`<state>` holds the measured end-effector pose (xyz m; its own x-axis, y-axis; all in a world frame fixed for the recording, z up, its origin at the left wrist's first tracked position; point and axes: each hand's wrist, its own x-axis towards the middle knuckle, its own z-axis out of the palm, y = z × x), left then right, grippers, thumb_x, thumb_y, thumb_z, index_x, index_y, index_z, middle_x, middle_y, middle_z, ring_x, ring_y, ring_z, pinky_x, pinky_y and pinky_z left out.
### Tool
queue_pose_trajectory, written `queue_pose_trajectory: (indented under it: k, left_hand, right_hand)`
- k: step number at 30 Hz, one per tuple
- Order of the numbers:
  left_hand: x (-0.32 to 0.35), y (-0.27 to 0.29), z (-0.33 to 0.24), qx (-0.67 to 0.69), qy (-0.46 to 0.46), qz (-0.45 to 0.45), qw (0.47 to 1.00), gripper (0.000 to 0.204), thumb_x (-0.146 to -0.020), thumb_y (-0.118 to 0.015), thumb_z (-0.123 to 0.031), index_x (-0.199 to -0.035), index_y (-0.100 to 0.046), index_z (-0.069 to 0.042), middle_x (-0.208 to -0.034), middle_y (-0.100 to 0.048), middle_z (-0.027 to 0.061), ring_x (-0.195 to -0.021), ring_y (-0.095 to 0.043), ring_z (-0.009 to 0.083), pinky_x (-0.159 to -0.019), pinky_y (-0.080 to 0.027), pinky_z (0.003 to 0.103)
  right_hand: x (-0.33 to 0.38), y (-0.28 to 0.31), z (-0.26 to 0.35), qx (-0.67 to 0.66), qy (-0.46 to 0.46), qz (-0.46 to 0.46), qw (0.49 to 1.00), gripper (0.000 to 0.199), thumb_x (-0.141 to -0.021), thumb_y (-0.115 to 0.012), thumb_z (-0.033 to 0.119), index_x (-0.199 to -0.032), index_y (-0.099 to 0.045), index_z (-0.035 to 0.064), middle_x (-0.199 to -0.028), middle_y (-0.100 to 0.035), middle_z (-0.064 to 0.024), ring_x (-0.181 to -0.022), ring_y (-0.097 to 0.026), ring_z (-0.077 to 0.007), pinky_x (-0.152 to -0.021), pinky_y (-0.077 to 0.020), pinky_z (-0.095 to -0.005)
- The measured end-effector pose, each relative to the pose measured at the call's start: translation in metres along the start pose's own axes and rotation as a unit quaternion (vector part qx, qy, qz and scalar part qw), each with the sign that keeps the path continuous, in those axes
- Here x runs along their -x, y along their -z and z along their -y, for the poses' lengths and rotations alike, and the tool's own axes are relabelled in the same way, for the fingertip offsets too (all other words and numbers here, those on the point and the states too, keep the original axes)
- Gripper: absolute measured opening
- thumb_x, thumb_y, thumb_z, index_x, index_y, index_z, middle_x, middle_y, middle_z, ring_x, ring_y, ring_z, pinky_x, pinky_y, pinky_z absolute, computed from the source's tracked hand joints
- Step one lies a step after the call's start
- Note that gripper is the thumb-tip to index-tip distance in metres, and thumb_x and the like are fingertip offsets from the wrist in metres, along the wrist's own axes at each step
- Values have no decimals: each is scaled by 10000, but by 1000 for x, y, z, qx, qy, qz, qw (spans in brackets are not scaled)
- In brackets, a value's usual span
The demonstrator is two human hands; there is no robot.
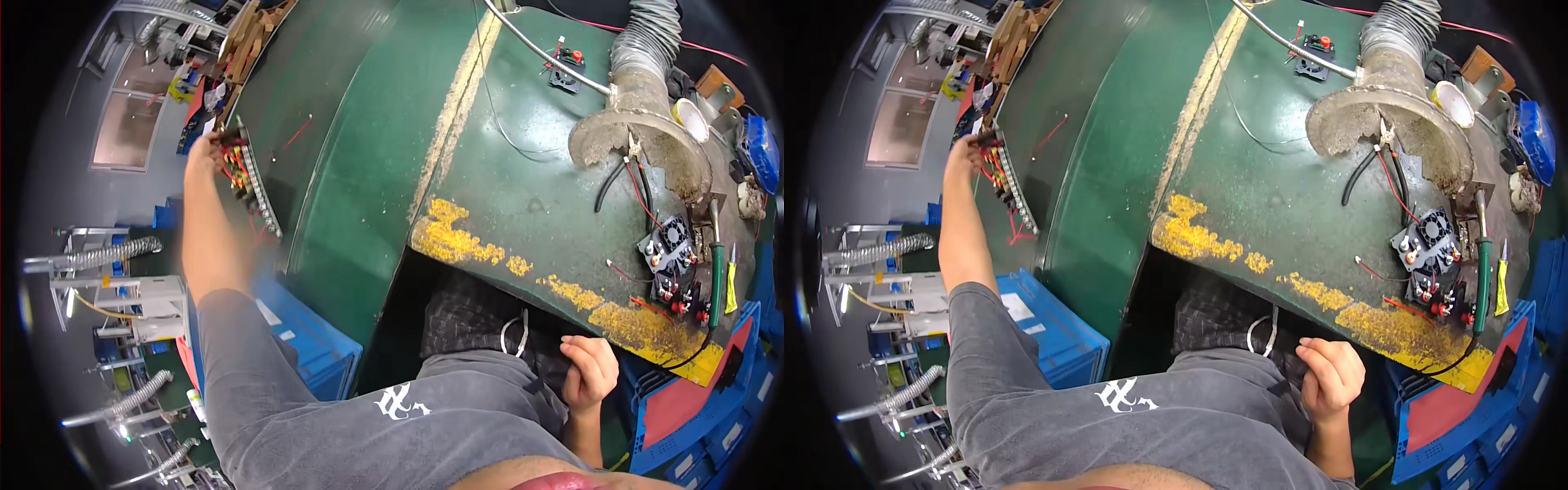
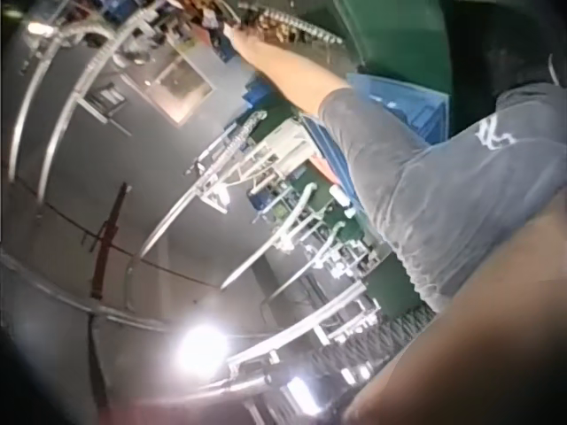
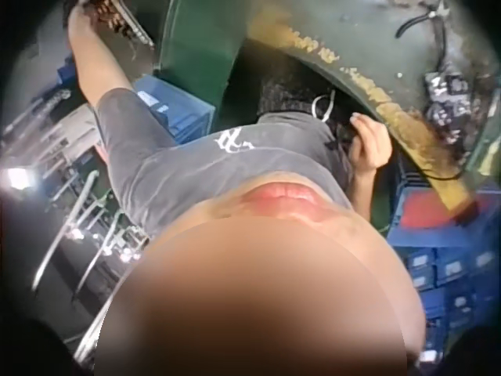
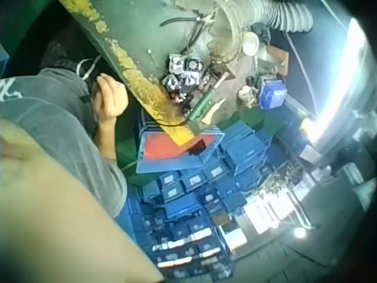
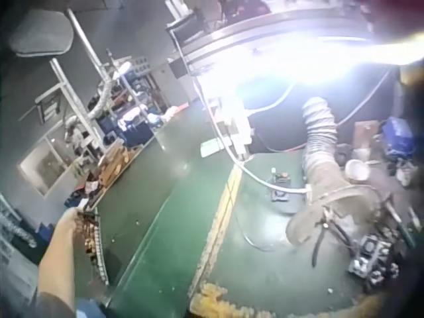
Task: The recorder is assembling and inspecting electronic components on a circuit board, using pliers to manipulate wires and parts.
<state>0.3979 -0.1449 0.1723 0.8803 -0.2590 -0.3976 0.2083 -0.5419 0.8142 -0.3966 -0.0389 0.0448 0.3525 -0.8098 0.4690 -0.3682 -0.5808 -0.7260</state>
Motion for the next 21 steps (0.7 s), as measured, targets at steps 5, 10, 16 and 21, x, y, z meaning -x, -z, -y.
queue_pose_trajectory:
  k: [5,10,16,21]
  left_hand:
    - [103,64,-68,243,-22,95,965,412,-963,-596,-292,-597,-425,-215,-474,-214,-104,-379,-196,83,-406,-139,264]
    - [204,35,-91,362,-56,222,904,312,-1041,-513,-284,-787,-581,-115,-526,-300,-79,-456,-259,79,-502,-205,278]
    - [332,-36,-68,380,-51,311,870,386,-1065,-497,-352,-879,-608,-32,-532,-349,-52,-471,-265,94,-506,-203,282]
    - [390,-82,-35,349,53,387,852,392,-1062,-514,-390,-908,-602,-41,-536,-361,-80,-471,-281,82,-499,-195,279]
  right_hand:
    - [1,19,-7,-37,73,-19,997,220,-701,-575,-63,-883,-698,-43,-861,-721,-186,-714,-681,-299,-636,-520,-359]
    - [-31,4,-14,-71,130,-31,988,215,-724,-594,-93,-897,-704,-31,-919,-720,-169,-779,-665,-318,-710,-532,-374]
    - [-112,-74,-11,-169,127,-16,977,260,-889,-674,49,-1147,-712,65,-1127,-726,-98,-1049,-637,-310,-938,-510,-391]
    - [-98,-121,-9,-268,78,103,955,638,-877,-739,314,-1436,-558,66,-1330,-620,-145,-1191,-526,-339,-1083,-407,-431]
